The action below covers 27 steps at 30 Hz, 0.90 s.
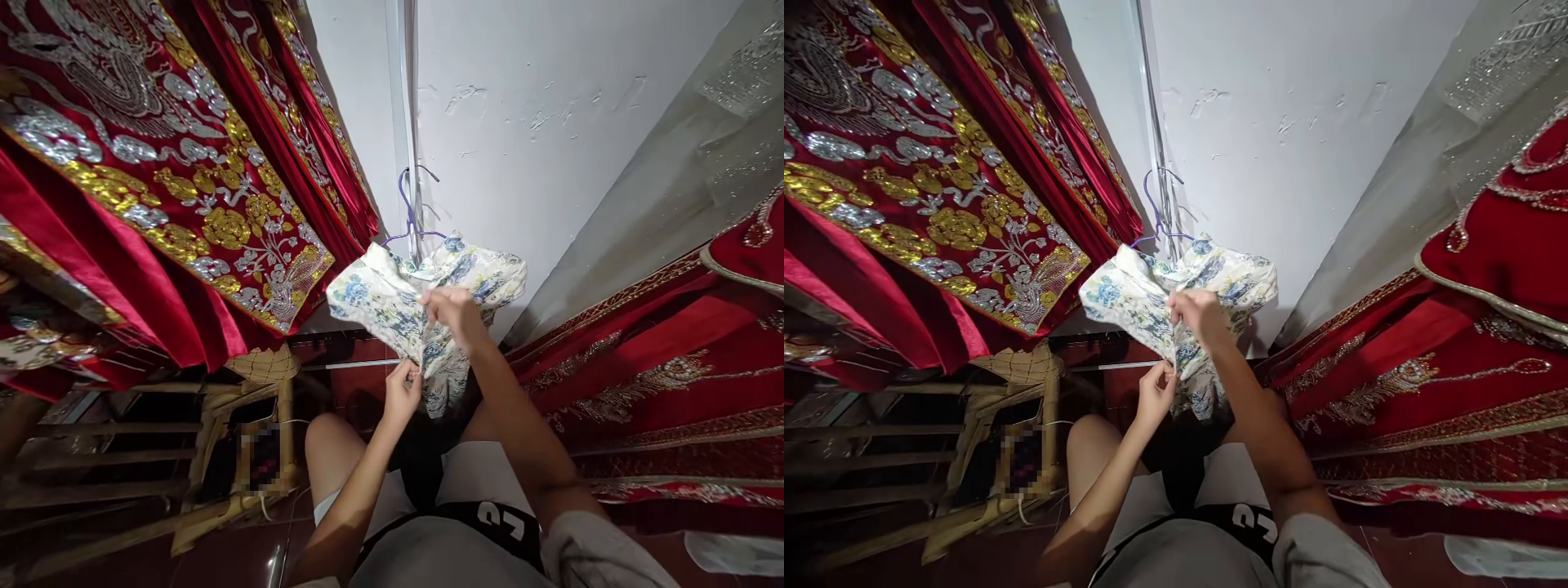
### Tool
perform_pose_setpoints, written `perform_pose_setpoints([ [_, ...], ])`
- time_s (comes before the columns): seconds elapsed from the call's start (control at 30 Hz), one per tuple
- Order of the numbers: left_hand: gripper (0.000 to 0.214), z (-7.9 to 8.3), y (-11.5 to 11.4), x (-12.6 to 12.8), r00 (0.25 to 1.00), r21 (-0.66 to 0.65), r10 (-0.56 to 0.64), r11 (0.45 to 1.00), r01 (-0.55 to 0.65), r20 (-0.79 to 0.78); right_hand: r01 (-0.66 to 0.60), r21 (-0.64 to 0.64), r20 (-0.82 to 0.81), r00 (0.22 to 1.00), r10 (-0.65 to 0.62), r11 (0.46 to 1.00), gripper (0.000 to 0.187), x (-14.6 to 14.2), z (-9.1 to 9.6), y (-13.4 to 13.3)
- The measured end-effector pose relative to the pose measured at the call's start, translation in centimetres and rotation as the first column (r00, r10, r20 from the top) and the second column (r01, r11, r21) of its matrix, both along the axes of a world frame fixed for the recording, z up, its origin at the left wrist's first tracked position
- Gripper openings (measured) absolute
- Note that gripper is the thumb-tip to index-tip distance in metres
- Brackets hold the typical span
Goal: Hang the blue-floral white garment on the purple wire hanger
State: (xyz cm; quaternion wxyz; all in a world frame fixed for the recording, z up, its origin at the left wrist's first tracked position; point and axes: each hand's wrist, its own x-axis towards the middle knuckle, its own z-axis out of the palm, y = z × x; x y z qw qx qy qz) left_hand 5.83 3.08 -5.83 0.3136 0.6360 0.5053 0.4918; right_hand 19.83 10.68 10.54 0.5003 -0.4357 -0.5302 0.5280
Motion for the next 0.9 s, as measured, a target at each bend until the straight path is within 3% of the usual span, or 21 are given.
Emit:
perform_pose_setpoints([
  [0.1,0.019,-0.6,0.0,0.5,0.996,-0.038,-0.070,0.997,0.068,-0.060,0.063,0.004,-0.118,0.991,-0.062,0.998,0.023,-0.3,3.2,3.3],
  [0.2,0.019,0.9,1.0,0.3,0.974,-0.095,-0.178,0.982,0.166,-0.140,0.088,0.042,-0.159,0.984,-0.080,0.995,0.025,-0.8,4.2,4.3],
  [0.3,0.004,5.6,3.0,-0.6,0.973,-0.029,-0.218,0.976,0.216,-0.080,0.096,0.099,-0.129,0.988,-0.083,0.990,0.027,-1.0,3.9,2.9],
  [0.4,0.031,12.1,5.5,-1.4,0.990,0.244,-0.111,0.966,0.087,0.090,0.060,0.185,-0.046,0.998,-0.052,0.981,0.028,-0.8,3.7,0.9],
  [0.5,0.022,17.5,7.5,-1.2,0.998,0.424,-0.037,0.904,0.056,-0.052,0.021,0.257,0.030,0.999,-0.030,0.966,0.027,-0.6,3.8,0.2],
  [0.57,0.018,19.6,8.3,-0.8,0.983,0.502,0.005,0.860,0.089,-0.184,0.048,0.276,0.071,0.995,-0.071,0.960,0.026,-0.5,3.2,0.6],
  [0.67,0.017,20.8,9.0,-1.6,0.981,0.603,0.111,0.798,0.005,-0.156,0.103,0.244,0.175,0.973,-0.148,0.964,0.025,-0.4,0.4,1.5],
  [0.73,0.014,20.7,9.8,-3.9,0.978,0.619,0.204,0.763,-0.186,0.042,0.103,0.177,0.230,0.963,-0.142,0.979,0.026,-0.4,-2.1,1.6],
  [0.8,0.014,20.0,11.0,-7.4,0.912,0.525,0.252,0.754,-0.394,0.323,0.067,0.094,0.209,0.974,-0.085,0.993,0.025,-0.4,-4.3,1.0],
  [0.87,0.022,18.5,12.1,-11.0,0.790,0.330,0.203,0.827,-0.455,0.579,0.022,0.032,0.129,0.991,-0.026,0.999,0.023,-0.7,-5.7,-0.2],
  [0.9,0.028,17.4,12.5,-12.3,0.783,0.278,0.184,0.866,-0.415,0.594,0.005,0.014,0.086,0.996,-0.006,1.000,0.023,-0.9,-6.0,-1.0],
])
